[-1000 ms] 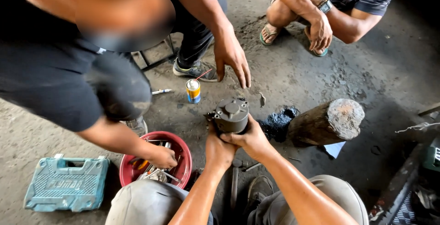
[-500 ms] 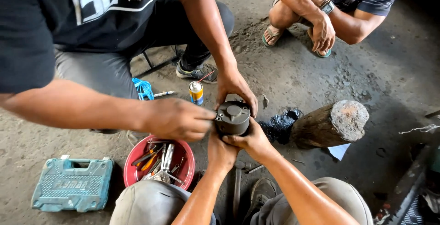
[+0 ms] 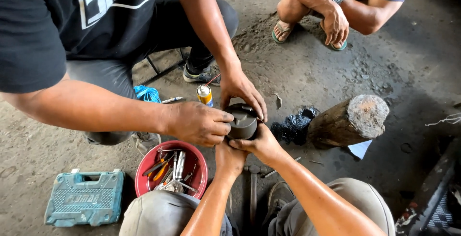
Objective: Disassembling a mechanical starter motor using a hammer and manual force
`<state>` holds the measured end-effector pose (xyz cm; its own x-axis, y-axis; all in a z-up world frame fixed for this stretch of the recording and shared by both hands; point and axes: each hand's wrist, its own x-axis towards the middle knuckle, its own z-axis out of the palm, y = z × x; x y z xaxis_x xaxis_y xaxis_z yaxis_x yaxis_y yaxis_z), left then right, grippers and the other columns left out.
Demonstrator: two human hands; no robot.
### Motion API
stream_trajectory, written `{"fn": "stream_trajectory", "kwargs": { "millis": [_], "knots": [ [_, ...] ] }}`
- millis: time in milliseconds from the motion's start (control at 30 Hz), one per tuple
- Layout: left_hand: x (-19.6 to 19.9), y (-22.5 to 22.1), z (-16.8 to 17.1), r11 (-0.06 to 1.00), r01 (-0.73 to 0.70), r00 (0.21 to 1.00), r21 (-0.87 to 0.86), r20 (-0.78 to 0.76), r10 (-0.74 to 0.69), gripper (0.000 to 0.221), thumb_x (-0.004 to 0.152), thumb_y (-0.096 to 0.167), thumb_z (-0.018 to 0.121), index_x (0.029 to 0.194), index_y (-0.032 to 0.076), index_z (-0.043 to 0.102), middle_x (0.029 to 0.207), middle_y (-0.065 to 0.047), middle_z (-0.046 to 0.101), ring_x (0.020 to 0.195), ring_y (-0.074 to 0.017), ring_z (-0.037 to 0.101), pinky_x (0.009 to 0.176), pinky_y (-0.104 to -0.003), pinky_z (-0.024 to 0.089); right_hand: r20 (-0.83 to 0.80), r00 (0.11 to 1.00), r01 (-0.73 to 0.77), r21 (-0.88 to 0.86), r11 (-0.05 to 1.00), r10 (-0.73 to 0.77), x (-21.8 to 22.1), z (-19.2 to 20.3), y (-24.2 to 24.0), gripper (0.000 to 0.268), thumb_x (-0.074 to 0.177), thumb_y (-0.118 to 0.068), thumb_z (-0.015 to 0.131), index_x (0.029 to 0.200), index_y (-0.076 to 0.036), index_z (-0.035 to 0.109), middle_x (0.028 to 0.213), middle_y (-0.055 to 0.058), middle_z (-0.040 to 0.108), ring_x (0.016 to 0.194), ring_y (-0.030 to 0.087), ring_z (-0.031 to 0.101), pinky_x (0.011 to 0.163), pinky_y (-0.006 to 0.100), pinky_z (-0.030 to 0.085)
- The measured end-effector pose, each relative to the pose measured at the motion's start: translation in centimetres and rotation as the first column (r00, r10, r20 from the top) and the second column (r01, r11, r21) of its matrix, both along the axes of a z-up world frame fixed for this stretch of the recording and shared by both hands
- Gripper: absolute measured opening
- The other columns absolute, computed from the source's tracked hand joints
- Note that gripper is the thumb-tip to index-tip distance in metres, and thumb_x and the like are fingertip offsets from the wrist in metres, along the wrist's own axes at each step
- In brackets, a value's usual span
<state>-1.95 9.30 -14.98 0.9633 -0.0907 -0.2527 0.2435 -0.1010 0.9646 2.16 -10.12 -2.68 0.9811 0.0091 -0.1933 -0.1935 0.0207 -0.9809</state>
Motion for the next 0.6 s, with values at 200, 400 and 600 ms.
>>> {"fn": "stream_trajectory", "kwargs": {
  "millis": [200,400,600],
  "knots": [
    [-0.4,-0.1,-0.5,1.0,0.023,1.0,0.016,0.003,-0.023,0.078,0.059,0.006,0.086,0.128,0.001,0.05,0.124,-0.025,0.066,0.126,-0.0416,0.061,0.108,-0.05,0.053,0.011,1.0,0.004,0.021,1.0,-0.005,-0.3,0.8,0.3,0.068,0.063,-0.014,0.097,0.122,0.006,0.07,0.11,0.021,0.077,0.107,0.028,0.07,0.091,0.048,0.059],
    [-0.7,-0.6,-1.1,0.998,0.053,0.999,0.03,0.0,-0.053,0.078,0.06,0.007,0.086,0.129,0.001,0.05,0.124,-0.025,0.066,0.126,-0.0415,0.061,0.108,-0.05,0.053,0.052,0.999,0.014,0.039,0.999,-0.016,-0.2,1.3,0.3,0.083,0.062,-0.015,0.099,0.132,0.005,0.06,0.122,0.024,0.071,0.12,0.033,0.064,0.104,0.052,0.052],
    [-0.9,-1.3,-1.4,0.996,0.075,0.997,0.042,-0.002,-0.075,0.078,0.06,0.007,0.086,0.129,0.002,0.05,0.124,-0.025,0.066,0.126,-0.0414,0.061,0.108,-0.05,0.053,0.07,0.998,0.002,0.021,1.0,-0.003,-0.2,2.8,0.9,0.081,0.063,-0.016,0.099,0.132,0.002,0.06,0.127,0.023,0.069,0.125,0.034,0.062,0.108,0.052,0.049]
  ]
}}
